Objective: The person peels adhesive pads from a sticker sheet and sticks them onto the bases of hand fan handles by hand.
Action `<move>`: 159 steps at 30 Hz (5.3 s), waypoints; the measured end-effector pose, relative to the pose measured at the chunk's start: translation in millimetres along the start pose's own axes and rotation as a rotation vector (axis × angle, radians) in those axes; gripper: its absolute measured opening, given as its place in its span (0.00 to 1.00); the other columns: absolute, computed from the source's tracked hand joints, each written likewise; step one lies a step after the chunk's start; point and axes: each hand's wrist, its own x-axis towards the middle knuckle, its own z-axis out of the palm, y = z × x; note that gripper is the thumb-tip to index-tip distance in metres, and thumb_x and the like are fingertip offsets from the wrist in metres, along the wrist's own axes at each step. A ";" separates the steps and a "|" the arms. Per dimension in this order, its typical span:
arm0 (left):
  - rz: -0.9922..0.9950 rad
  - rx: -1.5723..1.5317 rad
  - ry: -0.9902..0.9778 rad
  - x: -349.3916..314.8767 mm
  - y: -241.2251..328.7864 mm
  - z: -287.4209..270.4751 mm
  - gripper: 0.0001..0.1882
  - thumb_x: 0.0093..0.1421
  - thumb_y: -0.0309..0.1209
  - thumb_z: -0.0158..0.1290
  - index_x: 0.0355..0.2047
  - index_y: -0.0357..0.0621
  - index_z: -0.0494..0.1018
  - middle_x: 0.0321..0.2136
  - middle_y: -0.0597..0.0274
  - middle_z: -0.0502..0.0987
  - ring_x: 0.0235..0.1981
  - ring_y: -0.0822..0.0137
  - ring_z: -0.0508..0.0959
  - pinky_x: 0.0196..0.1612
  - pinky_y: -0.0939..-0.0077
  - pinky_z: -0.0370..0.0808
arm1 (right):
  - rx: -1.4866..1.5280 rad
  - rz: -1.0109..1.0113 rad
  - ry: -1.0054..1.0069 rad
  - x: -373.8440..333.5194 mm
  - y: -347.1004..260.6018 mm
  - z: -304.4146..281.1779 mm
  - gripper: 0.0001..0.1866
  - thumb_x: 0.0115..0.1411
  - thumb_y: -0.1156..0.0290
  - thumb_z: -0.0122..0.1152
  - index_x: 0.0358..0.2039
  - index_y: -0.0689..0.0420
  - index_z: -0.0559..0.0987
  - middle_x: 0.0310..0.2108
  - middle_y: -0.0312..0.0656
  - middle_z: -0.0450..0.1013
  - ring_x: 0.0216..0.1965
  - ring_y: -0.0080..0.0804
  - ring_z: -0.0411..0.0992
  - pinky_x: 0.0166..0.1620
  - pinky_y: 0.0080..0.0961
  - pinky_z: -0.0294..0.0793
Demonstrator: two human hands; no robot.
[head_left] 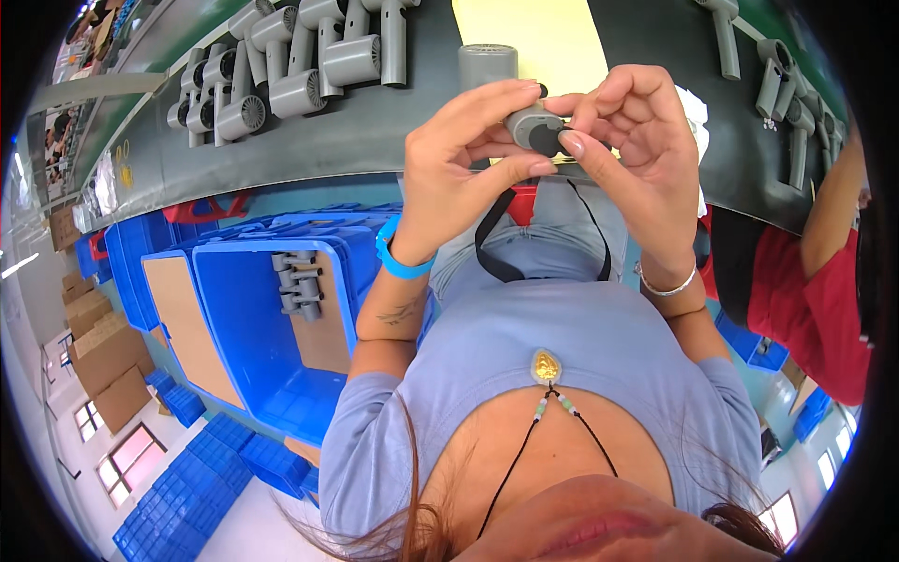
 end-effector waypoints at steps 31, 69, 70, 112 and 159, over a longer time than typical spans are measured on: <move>-0.036 -0.142 -0.073 -0.8 -6.3 -3.2 0.23 0.55 0.17 0.59 0.52 0.35 0.73 0.53 0.51 0.70 0.33 0.74 0.76 0.38 0.81 0.79 | -0.113 0.047 0.016 1.5 -4.7 0.3 0.17 0.54 0.87 0.59 0.41 0.59 0.66 0.31 0.38 0.71 0.44 0.27 0.74 0.47 0.22 0.74; -0.013 -0.096 0.014 -4.2 -4.2 12.4 0.18 0.55 0.14 0.57 0.48 0.32 0.75 0.50 0.51 0.72 0.33 0.75 0.76 0.33 0.84 0.79 | -0.721 -0.132 0.089 -7.0 -14.3 1.2 0.21 0.53 0.83 0.60 0.46 0.60 0.65 0.27 0.38 0.72 0.33 0.23 0.72 0.43 0.21 0.68; -0.016 -0.100 0.011 -3.7 -3.6 12.3 0.18 0.55 0.14 0.57 0.48 0.32 0.75 0.50 0.51 0.72 0.33 0.76 0.76 0.34 0.83 0.79 | -0.722 -0.131 0.090 -6.3 -15.8 1.5 0.21 0.53 0.83 0.60 0.46 0.60 0.65 0.27 0.38 0.72 0.33 0.23 0.72 0.43 0.21 0.68; 0.162 0.212 0.894 -68.9 54.0 -216.5 0.14 0.65 0.23 0.49 0.50 0.34 0.64 0.40 0.51 0.74 0.34 0.63 0.80 0.41 0.72 0.80 | -0.775 -0.819 -0.561 54.8 -90.4 80.3 0.14 0.42 0.73 0.65 0.33 0.56 0.81 0.24 0.38 0.74 0.29 0.36 0.75 0.26 0.30 0.69; 0.188 0.690 -0.140 49.7 -96.2 -23.4 0.12 0.59 0.19 0.49 0.43 0.39 0.76 0.48 0.56 0.76 0.48 0.54 0.74 0.48 0.67 0.72 | -0.413 0.114 -0.011 21.0 83.2 -33.8 0.04 0.57 0.76 0.60 0.33 0.60 0.74 0.34 0.40 0.69 0.34 0.29 0.72 0.36 0.23 0.72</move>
